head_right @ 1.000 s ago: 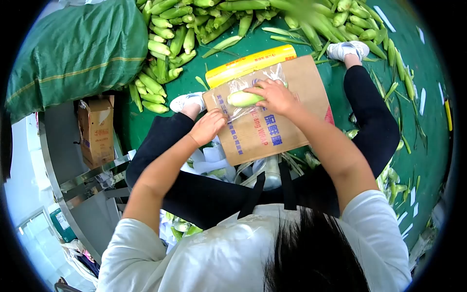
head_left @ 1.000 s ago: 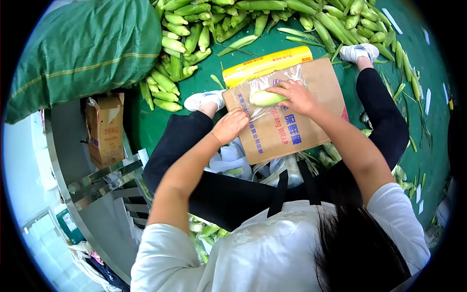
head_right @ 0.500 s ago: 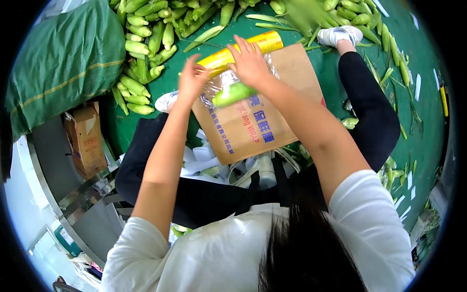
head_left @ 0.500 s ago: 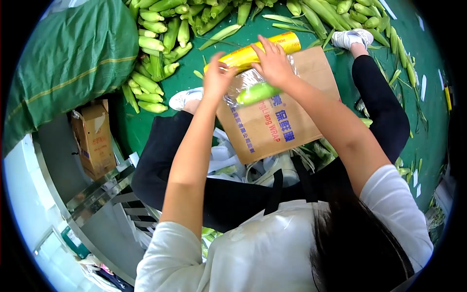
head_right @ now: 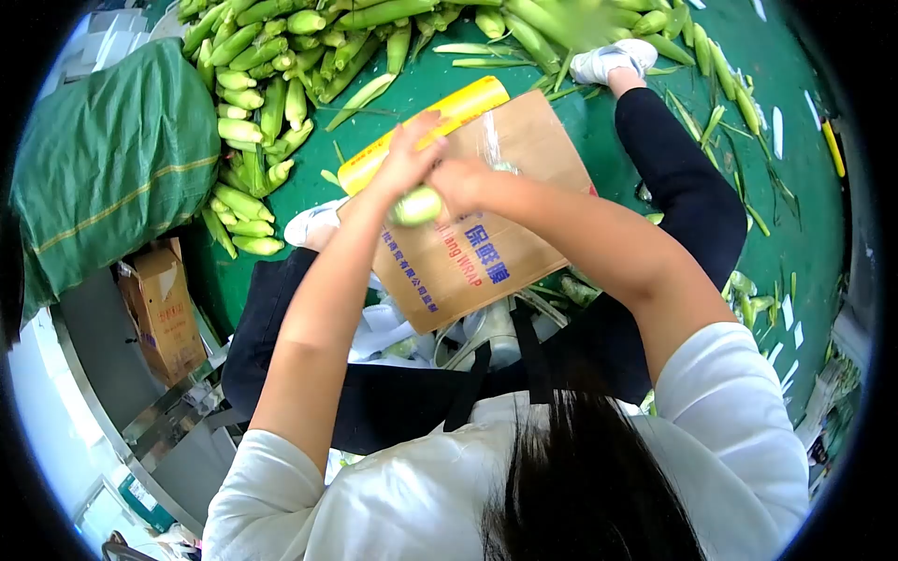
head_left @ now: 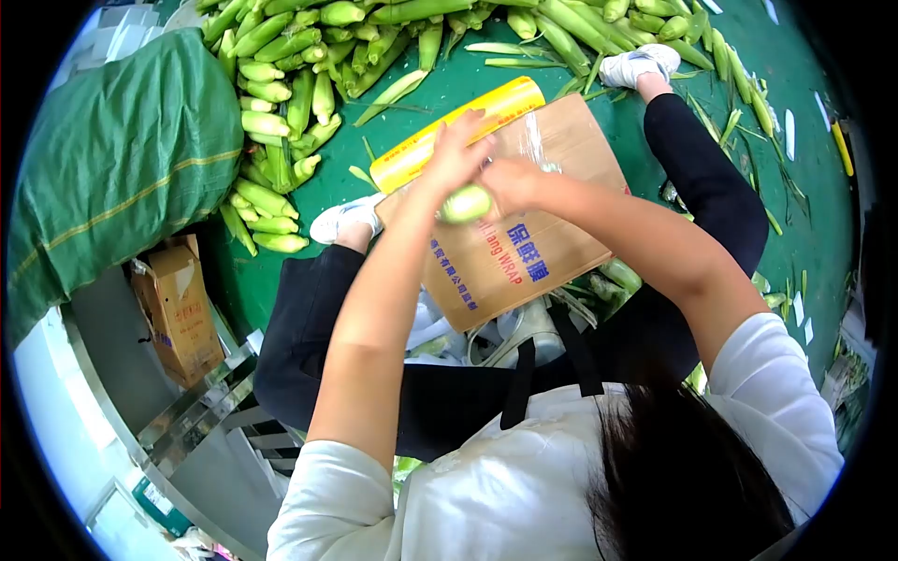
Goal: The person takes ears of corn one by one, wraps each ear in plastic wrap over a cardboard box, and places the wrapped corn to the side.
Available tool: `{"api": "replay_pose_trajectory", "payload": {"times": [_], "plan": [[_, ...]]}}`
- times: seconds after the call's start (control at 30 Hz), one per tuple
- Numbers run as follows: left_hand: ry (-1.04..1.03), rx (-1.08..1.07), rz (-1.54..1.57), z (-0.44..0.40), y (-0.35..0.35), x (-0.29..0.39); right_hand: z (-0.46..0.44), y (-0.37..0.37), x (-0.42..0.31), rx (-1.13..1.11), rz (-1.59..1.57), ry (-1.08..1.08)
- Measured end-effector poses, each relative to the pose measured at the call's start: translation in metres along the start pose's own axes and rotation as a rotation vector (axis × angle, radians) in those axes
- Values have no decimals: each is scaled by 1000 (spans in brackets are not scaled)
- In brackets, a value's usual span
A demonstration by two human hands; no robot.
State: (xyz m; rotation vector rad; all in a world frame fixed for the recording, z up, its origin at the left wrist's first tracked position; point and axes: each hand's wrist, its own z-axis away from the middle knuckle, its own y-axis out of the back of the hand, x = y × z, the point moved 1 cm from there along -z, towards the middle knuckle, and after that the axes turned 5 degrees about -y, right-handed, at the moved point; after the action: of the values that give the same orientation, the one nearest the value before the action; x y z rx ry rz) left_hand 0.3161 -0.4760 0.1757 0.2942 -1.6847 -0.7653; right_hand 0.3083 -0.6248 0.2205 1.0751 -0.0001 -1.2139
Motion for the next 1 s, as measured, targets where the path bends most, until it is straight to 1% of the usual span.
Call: {"api": "replay_pose_trajectory", "payload": {"times": [0.03, 0.1, 0.13, 0.17, 0.23, 0.3, 0.37, 0.4, 0.43, 0.47, 0.5, 0.53, 0.57, 0.6, 0.63, 0.67, 0.7, 0.73, 0.77, 0.8, 0.83, 0.87, 0.9, 0.93, 0.97, 1.0], "plan": [[-29, -156, -252, 4, -20, 3, 0, -23, 21, 123, -74, 266], [-64, -170, -451, 20, -37, 26, 15, -43, 29, -168, -126, 332], [-79, -176, -545, 24, -46, 33, 27, -37, 25, -364, -116, 255], [-101, -187, -561, 25, -50, 35, 41, -34, 16, -561, -117, 178], [-149, -207, -610, 26, -49, 32, 49, -93, 11, -978, -75, 467], [-167, -183, -632, 25, -50, 28, 117, -85, -23, -982, -156, 461], [-161, -148, -678, 32, -58, 33, 165, -73, -29, -926, -465, 271], [-142, -155, -648, 40, -66, 37, 194, -50, -26, -940, -732, 127], [-156, -154, -549, 55, -77, 45, 219, -37, -22, -940, -1005, -20], [-178, -157, -450, 74, -89, 56, 238, -45, -9, -849, -1274, -19], [-324, -351, -510, 105, -106, 58, 257, -52, 2, -739, -1537, -18], [-377, -413, -394, 125, -107, 79, 277, -46, 4, -522, -1778, -113], [-421, -481, -272, 145, -107, 101, 283, -51, 1, -260, -1980, -201], [-457, -556, -150, 166, -107, 123, 287, -50, 2, -244, -2064, -322], [-227, -488, 124, 172, -83, 155, 289, -47, 5, -228, -2141, -445], [-225, -285, 9, 169, -63, 174, 286, -59, 15, -212, -2068, -548], [-203, -77, -112, 170, -44, 189, 282, -61, 16, -288, -2046, -527], [-348, 9, -218, 161, -28, 193, 277, -60, 14, -425, -1973, -433], [-482, -59, -388, 139, -3, 210, 271, -58, 10, -570, -1883, -329], [-451, -232, -274, 135, 3, 207, 269, -54, 1, -711, -1844, -236], [-407, -395, -159, 130, 4, 204, 267, -42, -7, -757, -1858, -202], [-335, -499, -189, 117, 16, 213, 268, -26, -4, -679, -1664, -210], [-272, -609, -203, 103, 26, 222, 271, 0, -15, -451, -1277, -254], [-151, -669, 2, 100, 23, 215, 275, -2, -7, 159, -563, 84], [-46, -723, 218, 98, 18, 207, 288, 16, -21, 312, -247, -80], [-168, -659, 531, 90, 16, 194, 299, 38, -26, 324, -76, -96]]}}
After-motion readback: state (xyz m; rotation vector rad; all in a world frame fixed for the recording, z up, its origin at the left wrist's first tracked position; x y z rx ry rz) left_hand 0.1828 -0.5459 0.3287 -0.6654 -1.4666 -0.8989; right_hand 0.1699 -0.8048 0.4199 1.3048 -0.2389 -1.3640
